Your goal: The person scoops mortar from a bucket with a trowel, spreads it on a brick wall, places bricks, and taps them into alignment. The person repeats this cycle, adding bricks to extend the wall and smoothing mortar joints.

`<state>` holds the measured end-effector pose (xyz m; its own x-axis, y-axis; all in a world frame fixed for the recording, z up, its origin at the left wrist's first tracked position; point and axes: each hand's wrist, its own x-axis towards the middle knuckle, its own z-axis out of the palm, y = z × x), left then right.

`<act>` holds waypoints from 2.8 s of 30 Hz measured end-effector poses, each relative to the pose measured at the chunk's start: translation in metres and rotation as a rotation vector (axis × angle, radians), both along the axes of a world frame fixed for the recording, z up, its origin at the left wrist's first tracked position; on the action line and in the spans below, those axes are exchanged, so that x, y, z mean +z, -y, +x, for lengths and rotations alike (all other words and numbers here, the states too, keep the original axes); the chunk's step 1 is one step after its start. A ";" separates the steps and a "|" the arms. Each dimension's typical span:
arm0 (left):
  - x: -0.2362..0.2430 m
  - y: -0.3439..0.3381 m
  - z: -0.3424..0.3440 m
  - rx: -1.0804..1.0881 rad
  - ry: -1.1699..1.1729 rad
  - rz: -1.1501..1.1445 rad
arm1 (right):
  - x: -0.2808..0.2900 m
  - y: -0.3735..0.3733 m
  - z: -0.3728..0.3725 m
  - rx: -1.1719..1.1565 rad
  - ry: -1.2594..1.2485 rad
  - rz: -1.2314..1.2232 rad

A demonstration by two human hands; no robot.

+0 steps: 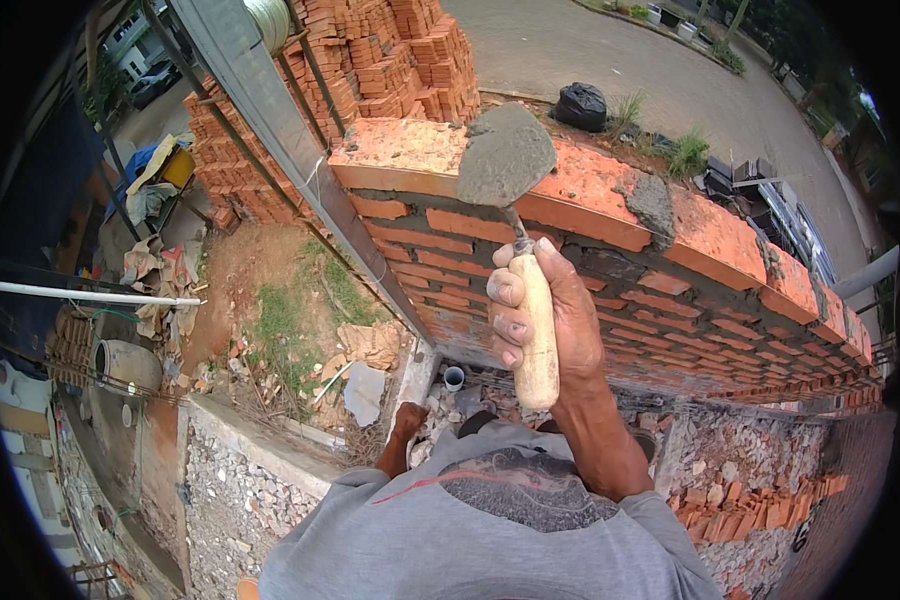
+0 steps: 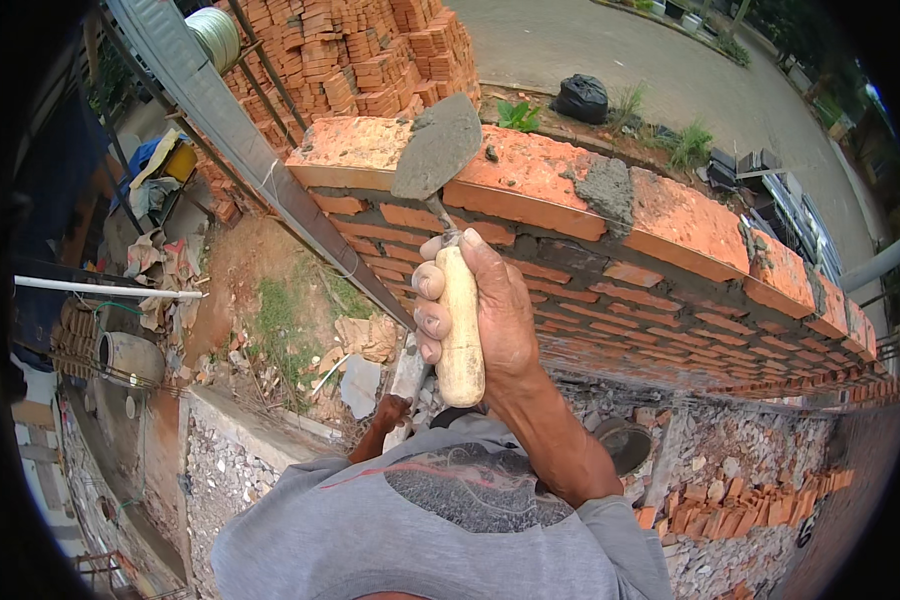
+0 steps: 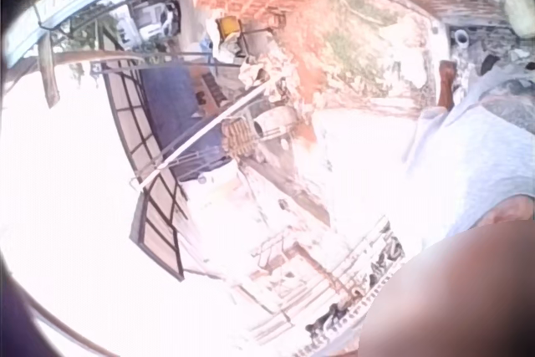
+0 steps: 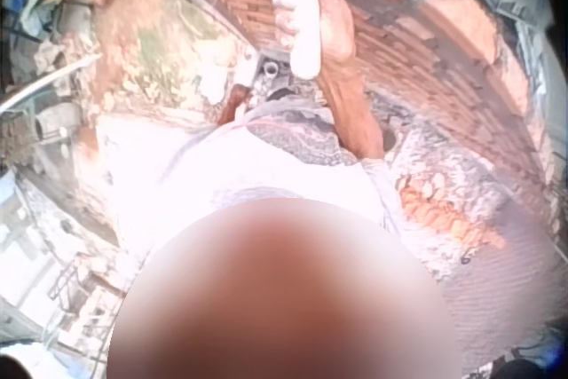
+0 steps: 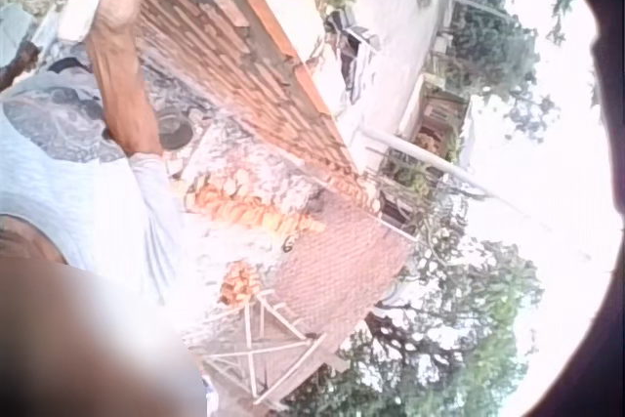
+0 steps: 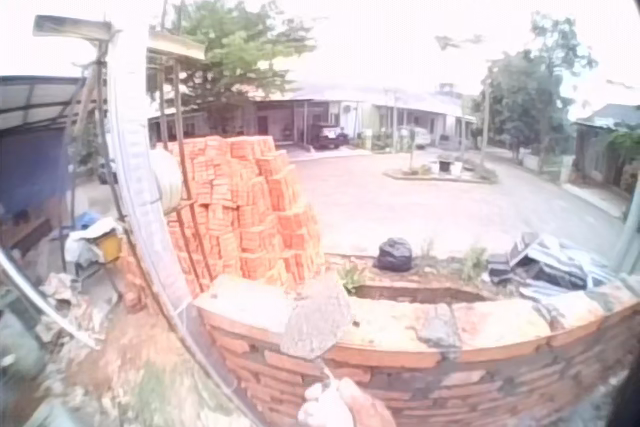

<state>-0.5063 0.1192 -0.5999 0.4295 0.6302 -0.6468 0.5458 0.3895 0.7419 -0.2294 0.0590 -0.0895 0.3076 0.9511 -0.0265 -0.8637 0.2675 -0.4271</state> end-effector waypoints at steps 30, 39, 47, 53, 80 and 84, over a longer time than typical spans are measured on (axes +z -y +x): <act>-0.036 -0.037 0.030 -0.282 0.164 -0.024 | -0.056 0.051 0.014 0.127 -0.451 0.325; -0.019 -0.028 -0.020 -0.543 0.271 0.169 | -0.052 0.105 0.049 -0.222 -0.384 0.491; -0.026 -0.044 -0.009 -0.527 0.253 0.311 | -0.047 0.185 0.070 -0.831 -0.145 0.564; 0.003 -0.055 0.027 -0.468 0.102 0.029 | -0.047 0.180 0.046 -0.491 0.084 0.196; -0.004 -0.035 -0.038 -0.153 -0.220 -0.157 | -0.064 0.083 0.044 -0.048 -0.322 0.306; -0.001 -0.049 -0.022 -0.240 0.283 -0.160 | -0.059 0.115 0.074 -0.210 -0.267 0.397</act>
<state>-0.5286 0.1687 -0.6007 0.7275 0.3912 -0.5637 0.4182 0.3985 0.8163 -0.1554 -0.0559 -0.1489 0.5249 0.8223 0.2198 -0.8389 0.5435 -0.0300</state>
